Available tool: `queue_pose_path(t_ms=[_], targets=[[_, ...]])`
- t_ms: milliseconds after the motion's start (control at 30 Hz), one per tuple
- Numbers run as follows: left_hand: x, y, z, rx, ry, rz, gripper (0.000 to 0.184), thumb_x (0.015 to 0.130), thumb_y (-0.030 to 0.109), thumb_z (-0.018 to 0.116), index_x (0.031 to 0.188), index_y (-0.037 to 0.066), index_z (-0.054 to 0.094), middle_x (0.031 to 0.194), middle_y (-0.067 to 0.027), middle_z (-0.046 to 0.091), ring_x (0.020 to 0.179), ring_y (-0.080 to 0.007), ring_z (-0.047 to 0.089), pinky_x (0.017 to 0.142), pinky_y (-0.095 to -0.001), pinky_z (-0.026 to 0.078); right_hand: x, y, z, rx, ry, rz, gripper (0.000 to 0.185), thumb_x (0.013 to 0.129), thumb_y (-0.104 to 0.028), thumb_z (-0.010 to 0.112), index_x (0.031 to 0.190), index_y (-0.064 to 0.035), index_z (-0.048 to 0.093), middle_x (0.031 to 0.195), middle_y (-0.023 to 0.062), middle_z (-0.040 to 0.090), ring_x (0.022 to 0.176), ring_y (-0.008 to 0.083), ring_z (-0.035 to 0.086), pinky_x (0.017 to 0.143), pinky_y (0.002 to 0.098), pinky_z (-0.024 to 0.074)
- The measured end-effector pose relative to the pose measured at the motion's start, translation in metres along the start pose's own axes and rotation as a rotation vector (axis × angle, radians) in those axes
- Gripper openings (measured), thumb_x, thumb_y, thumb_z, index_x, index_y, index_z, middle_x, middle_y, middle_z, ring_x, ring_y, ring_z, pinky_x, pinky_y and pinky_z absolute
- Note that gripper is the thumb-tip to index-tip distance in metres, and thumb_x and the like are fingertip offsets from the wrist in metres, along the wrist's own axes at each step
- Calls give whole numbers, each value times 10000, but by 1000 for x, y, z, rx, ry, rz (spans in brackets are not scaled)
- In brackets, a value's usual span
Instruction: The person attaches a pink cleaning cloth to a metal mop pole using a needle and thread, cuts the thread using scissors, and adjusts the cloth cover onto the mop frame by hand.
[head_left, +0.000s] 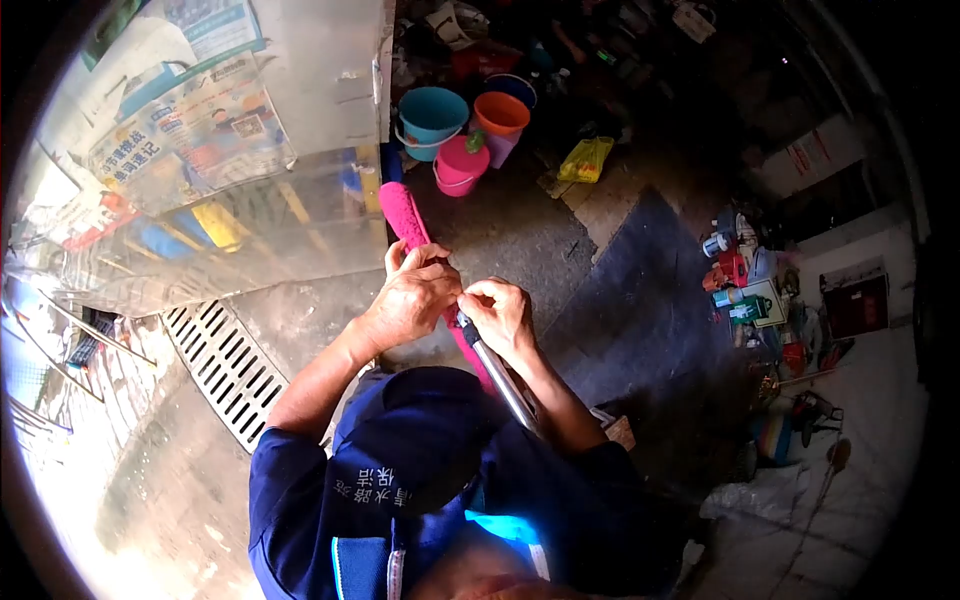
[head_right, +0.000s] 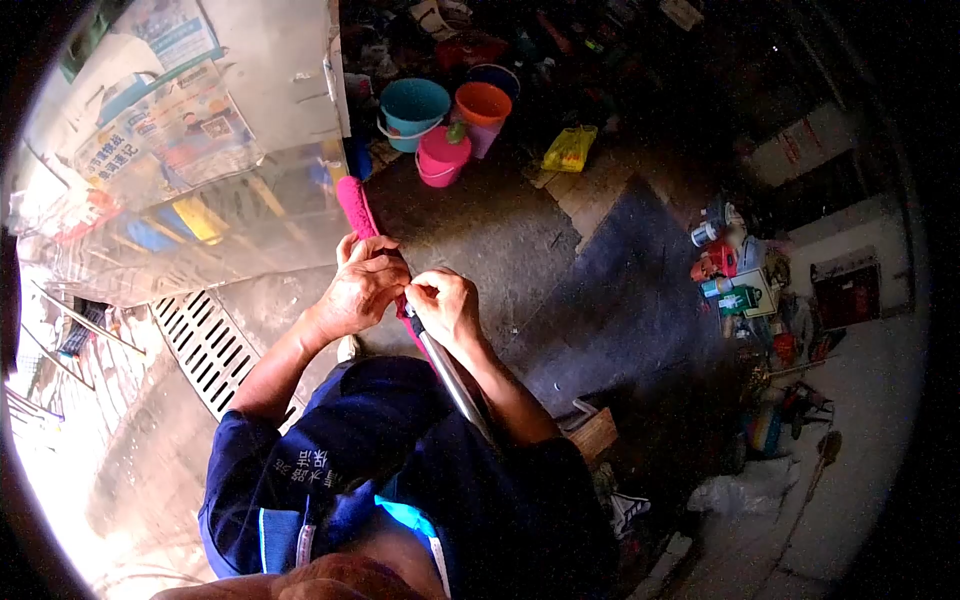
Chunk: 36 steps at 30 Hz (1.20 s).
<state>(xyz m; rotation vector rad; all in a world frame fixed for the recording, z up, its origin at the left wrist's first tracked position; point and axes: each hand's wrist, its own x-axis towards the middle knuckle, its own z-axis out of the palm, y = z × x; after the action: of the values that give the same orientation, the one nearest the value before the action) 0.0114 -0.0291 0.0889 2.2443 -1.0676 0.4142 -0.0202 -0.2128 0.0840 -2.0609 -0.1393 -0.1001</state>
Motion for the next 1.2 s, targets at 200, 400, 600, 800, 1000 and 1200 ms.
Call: queue_pose_path(t_ms=[200,400,600,800,1000,1200], targets=[[1,5,-5,-24,20,-24,184,682,102,684,865,121,695,966,27,636,1175,-244,472,1028,-537,220,0,2,5,-3,40,12,128,758,-138,681,750,-13,656,730,120,652,665,235,645,611,339,492],[-1,3,-7,-66,49,5,127,718,102,669,844,110,679,931,26,639,1146,-234,487,1014,-521,233,3,7,4,97,34,-27,110,758,-116,680,757,-9,654,701,110,642,661,199,633,607,325,490],[0,9,-14,-78,-8,-74,97,770,102,690,866,105,679,957,18,650,1171,-238,486,1035,-503,225,-1,5,-5,200,80,41,86,807,-72,659,785,11,660,699,38,635,634,92,579,592,247,467],[-2,6,-11,-106,-5,-68,101,767,101,699,868,99,690,958,17,651,1177,-233,488,1037,-506,224,-2,6,-6,200,79,52,68,805,-52,674,788,13,659,683,19,625,628,74,560,581,232,454],[0,4,-5,-114,92,-43,95,698,99,693,791,119,683,889,42,644,1116,-207,512,972,-509,264,-5,4,-2,328,72,131,198,867,-166,674,894,29,667,656,-6,604,612,54,534,564,216,438],[-1,0,-4,-155,91,-23,90,697,110,702,781,133,680,883,45,633,1115,-202,512,968,-501,253,-14,8,1,386,-32,97,231,863,-203,718,898,21,677,763,10,647,672,75,569,622,224,464]])
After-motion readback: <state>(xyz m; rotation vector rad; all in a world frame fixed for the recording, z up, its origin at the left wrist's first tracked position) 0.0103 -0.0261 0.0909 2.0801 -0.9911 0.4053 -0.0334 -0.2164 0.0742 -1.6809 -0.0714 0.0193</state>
